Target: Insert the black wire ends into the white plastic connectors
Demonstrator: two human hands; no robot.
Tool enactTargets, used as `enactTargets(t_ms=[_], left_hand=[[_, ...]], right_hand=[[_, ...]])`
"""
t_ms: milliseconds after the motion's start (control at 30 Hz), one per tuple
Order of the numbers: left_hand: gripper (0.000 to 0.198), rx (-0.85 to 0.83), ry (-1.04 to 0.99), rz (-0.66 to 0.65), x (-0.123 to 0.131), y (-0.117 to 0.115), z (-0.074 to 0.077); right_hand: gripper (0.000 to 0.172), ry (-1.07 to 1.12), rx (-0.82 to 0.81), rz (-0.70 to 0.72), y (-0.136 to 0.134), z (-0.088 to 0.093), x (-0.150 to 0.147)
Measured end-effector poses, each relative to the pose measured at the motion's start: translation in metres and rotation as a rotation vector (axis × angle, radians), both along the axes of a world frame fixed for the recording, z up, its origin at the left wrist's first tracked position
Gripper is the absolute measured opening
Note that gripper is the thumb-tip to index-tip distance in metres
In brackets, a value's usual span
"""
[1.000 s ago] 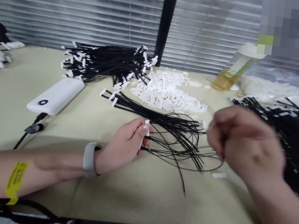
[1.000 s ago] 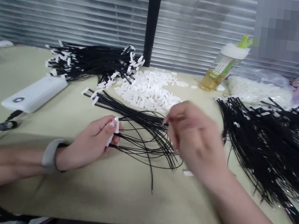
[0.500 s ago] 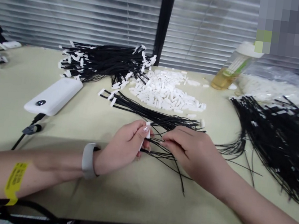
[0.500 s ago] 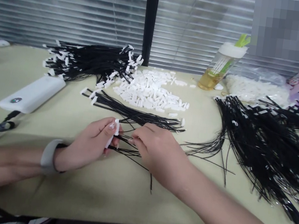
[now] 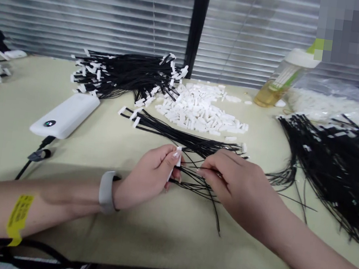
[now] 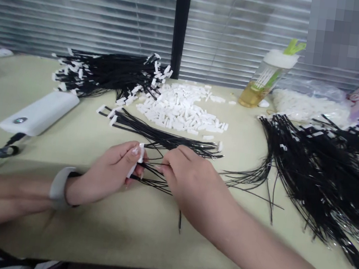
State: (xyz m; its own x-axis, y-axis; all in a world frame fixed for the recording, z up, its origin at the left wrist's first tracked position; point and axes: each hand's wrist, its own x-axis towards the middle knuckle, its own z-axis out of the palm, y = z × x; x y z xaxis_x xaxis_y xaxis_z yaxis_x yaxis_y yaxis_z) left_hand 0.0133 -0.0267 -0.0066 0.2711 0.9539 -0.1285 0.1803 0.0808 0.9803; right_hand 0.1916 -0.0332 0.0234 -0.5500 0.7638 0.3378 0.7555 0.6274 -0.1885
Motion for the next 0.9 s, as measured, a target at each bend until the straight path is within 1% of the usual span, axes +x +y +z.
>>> enactTargets(t_ms=[67, 233, 500, 733, 900], left_hand=[[0.033, 0.002, -0.002, -0.009, 0.0, 0.0, -0.001], [0.032, 0.002, -0.001, -0.025, -0.001, -0.001, -0.002], [0.031, -0.003, -0.028, -0.031, 0.0, -0.001, -0.001], [0.03, 0.003, -0.012, -0.026, 0.0, -0.002, 0.0], [0.029, -0.014, -0.021, -0.023, 0.0, -0.002, 0.001]], right_hand=[[0.013, 0.041, -0.003, 0.02, 0.0, -0.004, -0.003], [0.013, 0.137, 0.047, 0.048, 0.0, -0.011, -0.003], [0.015, 0.145, 0.038, 0.037, 0.002, -0.011, -0.004], [0.024, 0.1, -0.113, 0.024, 0.002, -0.006, -0.006], [0.024, 0.045, -0.159, 0.021, 0.003, -0.006, -0.006]])
